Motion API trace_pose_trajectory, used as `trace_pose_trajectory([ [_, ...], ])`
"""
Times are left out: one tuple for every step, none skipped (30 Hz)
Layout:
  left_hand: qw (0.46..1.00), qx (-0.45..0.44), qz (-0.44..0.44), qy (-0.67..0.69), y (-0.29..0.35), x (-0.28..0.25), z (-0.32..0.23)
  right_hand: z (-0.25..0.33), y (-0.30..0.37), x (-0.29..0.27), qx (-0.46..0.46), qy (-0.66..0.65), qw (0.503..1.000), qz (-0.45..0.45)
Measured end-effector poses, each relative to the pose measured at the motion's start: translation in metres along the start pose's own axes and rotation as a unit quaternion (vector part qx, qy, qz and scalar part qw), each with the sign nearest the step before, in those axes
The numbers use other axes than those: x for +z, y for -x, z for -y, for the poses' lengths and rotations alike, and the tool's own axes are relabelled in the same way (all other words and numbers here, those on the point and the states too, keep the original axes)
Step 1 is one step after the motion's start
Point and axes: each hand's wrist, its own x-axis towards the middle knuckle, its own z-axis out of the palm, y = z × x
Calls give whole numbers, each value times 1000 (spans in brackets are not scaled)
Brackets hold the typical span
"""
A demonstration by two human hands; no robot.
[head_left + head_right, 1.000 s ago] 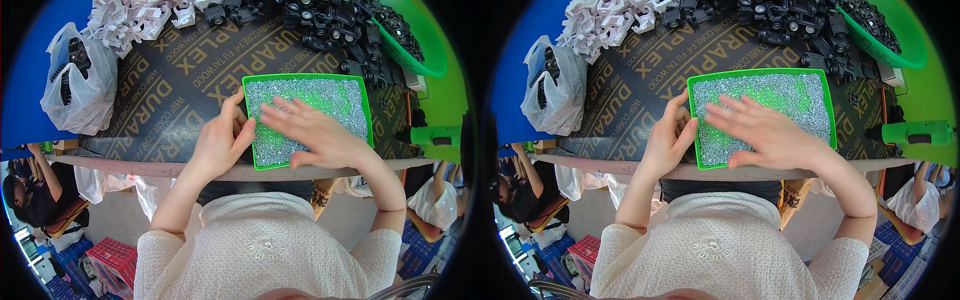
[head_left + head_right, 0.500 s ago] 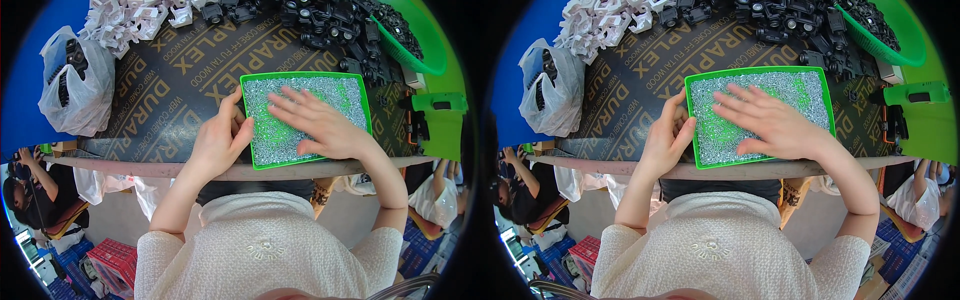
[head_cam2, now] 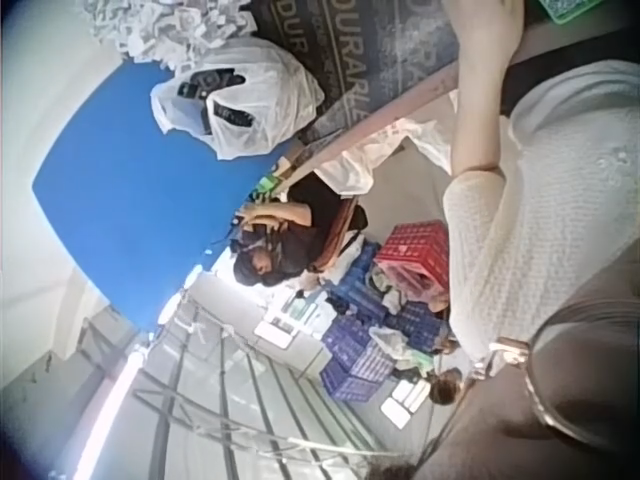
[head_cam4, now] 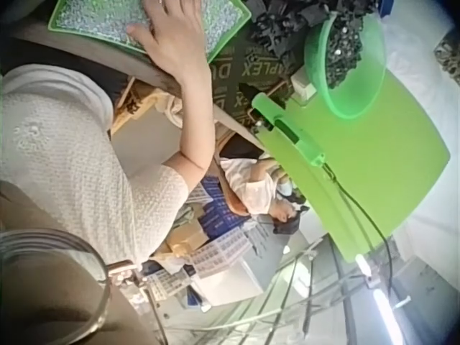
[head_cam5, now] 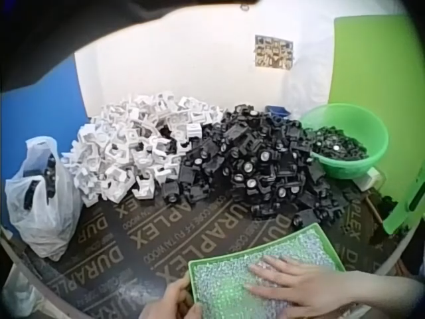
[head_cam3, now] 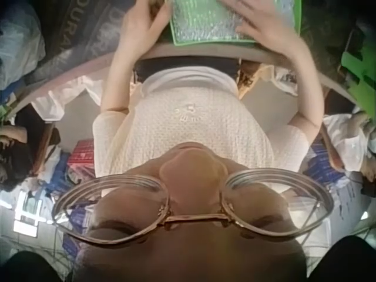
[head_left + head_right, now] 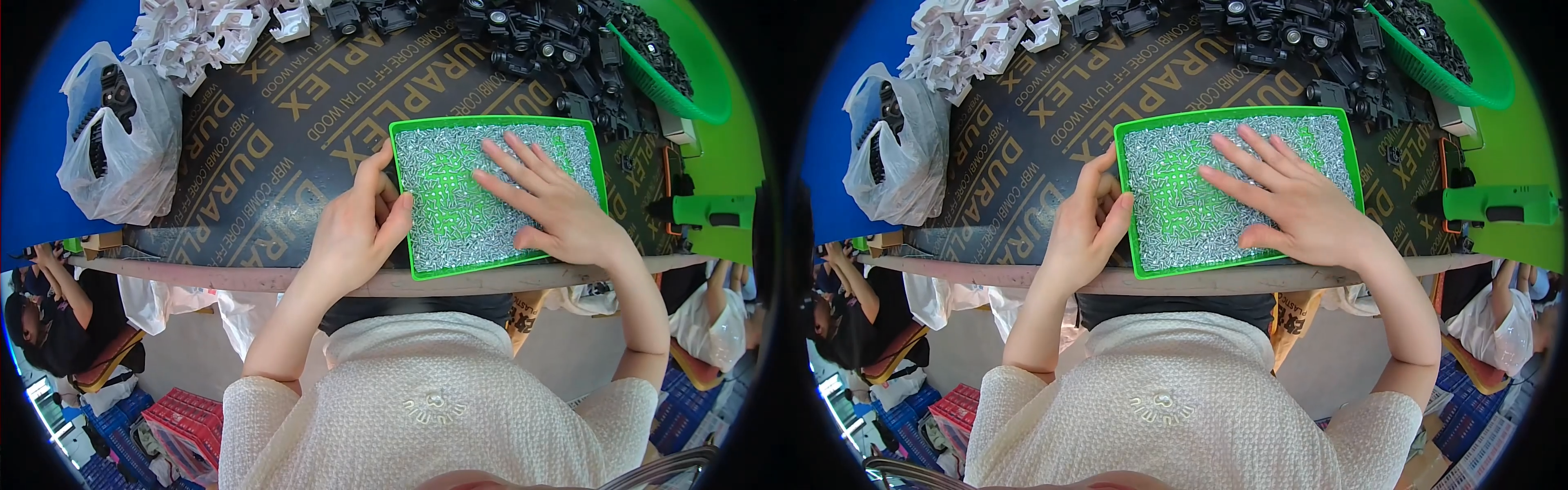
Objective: Assembling small electronic cooling fans into plastic housings using an electric screwdriver.
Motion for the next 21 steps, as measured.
trace_pose_trajectory([
  [1000, 0, 1, 0, 0, 0, 0, 0, -6, 2, -13, -1, 1000, -22],
  [1000, -6, 4, 7, 0, -1, 0, 2, -13, 1, -12, -1, 1000, -22],
  [1000, -12, 7, 14, -1, -1, 0, 5, -21, 0, -47, -23, 999, -8],
  [1000, -12, 6, 14, 0, -1, 0, 9, -27, 0, -84, -43, 995, 6],
  [1000, -11, 8, 13, 0, -1, 0, 12, -30, 3, -117, -88, 989, -13],
  [1000, -11, 9, 13, -1, -2, 1, 14, -28, 2, -116, -88, 989, -13],
  [1000, -12, 8, 13, 0, -2, 1, 16, -27, -1, -147, -114, 982, 21],
  [1000, -14, 9, 14, 0, -2, 0, 18, -25, -3, -177, -139, 973, 56],
  [1000, -16, 11, 14, 0, -3, 0, 16, -20, -3, -174, -174, 967, 59],
  [1000, -17, 11, 16, 1, -2, 0, 13, -15, -5, -175, -174, 967, 61],
  [1000, -15, 7, 16, 2, -2, 0, 10, -10, -9, -163, -144, 973, 71],
  [1000, -13, 3, 16, 2, -2, 1, 8, -8, -11, -152, -113, 979, 80],
  [1000, -13, 4, 17, 1, -2, 1, 8, -6, -11, -151, -114, 979, 81],
  [1000, -11, 5, 11, 1, -2, 0, 8, -5, -9, -104, -71, 990, 57],
  [1000, -8, 5, 6, 1, -2, 0, 8, -4, -7, -57, -29, 997, 33],
  [1000, -7, 7, 5, 0, -1, 1, 8, -5, -5, -55, -29, 998, 32],
  [1000, -6, 6, 10, 0, -1, 1, 6, -9, -1, -52, 0, 998, 27],
  [1000, -4, 6, 13, 0, -1, 1, 5, -12, 1, -48, 29, 998, 23],
  [1000, -3, 7, 13, 0, 0, 2, 7, -16, 2, -46, 29, 998, 22],
  [1000, -1, 5, 14, 0, 0, 2, 9, -21, 2, -65, 34, 997, 15],
  [1000, 2, 4, 15, 0, 0, 2, 12, -24, 3, -83, 39, 996, 9],
])
